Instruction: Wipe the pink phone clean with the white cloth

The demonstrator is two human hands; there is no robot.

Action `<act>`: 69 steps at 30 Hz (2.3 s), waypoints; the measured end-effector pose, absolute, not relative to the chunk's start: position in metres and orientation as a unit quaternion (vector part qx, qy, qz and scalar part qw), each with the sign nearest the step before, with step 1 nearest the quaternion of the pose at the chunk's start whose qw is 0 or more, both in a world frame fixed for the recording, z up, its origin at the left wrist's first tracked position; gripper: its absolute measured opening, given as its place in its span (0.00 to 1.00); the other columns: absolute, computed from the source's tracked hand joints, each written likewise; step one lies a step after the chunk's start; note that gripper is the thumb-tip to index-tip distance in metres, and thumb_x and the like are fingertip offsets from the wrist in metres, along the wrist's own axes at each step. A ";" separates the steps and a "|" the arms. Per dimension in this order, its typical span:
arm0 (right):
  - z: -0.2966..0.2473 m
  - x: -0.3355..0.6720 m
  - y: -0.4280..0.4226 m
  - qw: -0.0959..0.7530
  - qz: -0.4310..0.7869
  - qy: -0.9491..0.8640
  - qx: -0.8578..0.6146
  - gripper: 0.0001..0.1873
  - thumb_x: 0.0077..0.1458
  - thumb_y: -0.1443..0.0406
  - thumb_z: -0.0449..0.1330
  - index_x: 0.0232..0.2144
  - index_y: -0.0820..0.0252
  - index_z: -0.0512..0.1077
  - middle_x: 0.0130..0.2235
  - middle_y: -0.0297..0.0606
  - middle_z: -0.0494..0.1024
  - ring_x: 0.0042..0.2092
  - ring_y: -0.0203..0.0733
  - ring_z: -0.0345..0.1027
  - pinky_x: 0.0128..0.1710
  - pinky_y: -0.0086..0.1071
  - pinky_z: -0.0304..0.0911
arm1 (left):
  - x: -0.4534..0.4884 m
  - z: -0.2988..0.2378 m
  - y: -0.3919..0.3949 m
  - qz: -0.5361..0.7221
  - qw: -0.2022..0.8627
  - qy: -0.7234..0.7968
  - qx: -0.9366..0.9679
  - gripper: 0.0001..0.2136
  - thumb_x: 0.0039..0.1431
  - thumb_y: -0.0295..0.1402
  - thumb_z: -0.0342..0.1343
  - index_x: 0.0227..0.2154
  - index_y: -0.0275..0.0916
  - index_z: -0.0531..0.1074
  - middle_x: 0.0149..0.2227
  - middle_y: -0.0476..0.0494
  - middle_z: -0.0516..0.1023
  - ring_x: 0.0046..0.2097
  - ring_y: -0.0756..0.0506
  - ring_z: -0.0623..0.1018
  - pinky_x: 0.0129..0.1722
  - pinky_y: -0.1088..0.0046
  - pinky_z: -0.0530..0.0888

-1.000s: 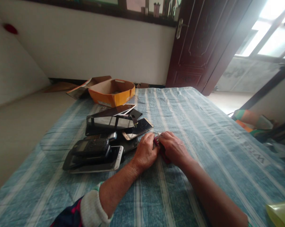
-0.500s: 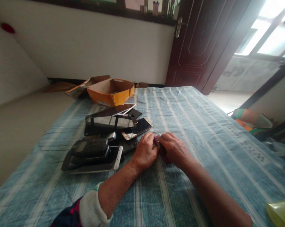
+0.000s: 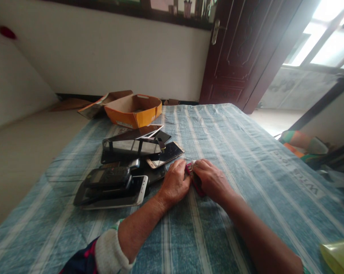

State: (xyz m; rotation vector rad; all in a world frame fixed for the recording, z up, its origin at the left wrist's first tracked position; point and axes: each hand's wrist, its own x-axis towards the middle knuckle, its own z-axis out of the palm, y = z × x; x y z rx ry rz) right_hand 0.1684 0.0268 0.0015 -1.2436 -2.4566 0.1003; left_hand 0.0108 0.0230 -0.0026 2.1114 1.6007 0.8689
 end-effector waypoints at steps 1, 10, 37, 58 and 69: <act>0.000 0.172 0.029 0.189 0.033 -0.866 -0.462 0.12 0.58 0.76 0.51 0.35 0.61 0.72 0.39 0.41 0.73 0.44 0.44 0.63 0.45 0.33 0.62 | 0.011 -0.003 0.023 0.308 0.174 0.564 0.746 0.10 0.51 0.24 0.56 0.38 0.34 0.70 0.43 0.36 0.75 0.50 0.38 0.75 0.52 0.57 0.72; 0.004 0.162 0.027 0.234 0.064 -0.878 -0.412 0.11 0.59 0.74 0.52 0.34 0.60 0.72 0.39 0.40 0.73 0.44 0.42 0.63 0.45 0.31 0.61 | 0.009 0.000 0.023 0.300 0.174 0.556 0.755 0.09 0.51 0.23 0.55 0.37 0.36 0.71 0.42 0.39 0.76 0.48 0.40 0.75 0.51 0.59 0.73; -0.007 0.177 0.045 0.346 0.182 -0.808 -0.440 0.15 0.54 0.78 0.53 0.32 0.59 0.76 0.40 0.37 0.77 0.40 0.35 0.70 0.39 0.25 0.62 | 0.005 0.024 0.027 0.181 0.192 0.524 0.810 0.30 0.38 0.39 0.69 0.46 0.39 0.69 0.49 0.39 0.74 0.51 0.35 0.72 0.51 0.59 0.70; 0.008 0.196 0.010 0.190 0.092 -0.858 -0.468 0.08 0.53 0.74 0.56 0.30 0.58 0.73 0.34 0.35 0.74 0.35 0.38 0.66 0.31 0.29 0.54 | 0.022 0.012 0.008 0.191 0.061 0.573 0.794 0.26 0.47 0.49 0.64 0.45 0.37 0.68 0.44 0.38 0.73 0.47 0.36 0.72 0.46 0.59 0.71; 0.010 0.177 -0.017 0.149 -0.010 -0.857 -0.494 0.11 0.60 0.74 0.51 0.36 0.63 0.73 0.39 0.43 0.74 0.42 0.45 0.66 0.42 0.35 0.63 | 0.008 0.014 0.020 0.193 0.093 0.523 0.825 0.24 0.51 0.35 0.61 0.53 0.38 0.68 0.58 0.39 0.71 0.53 0.36 0.73 0.51 0.59 0.72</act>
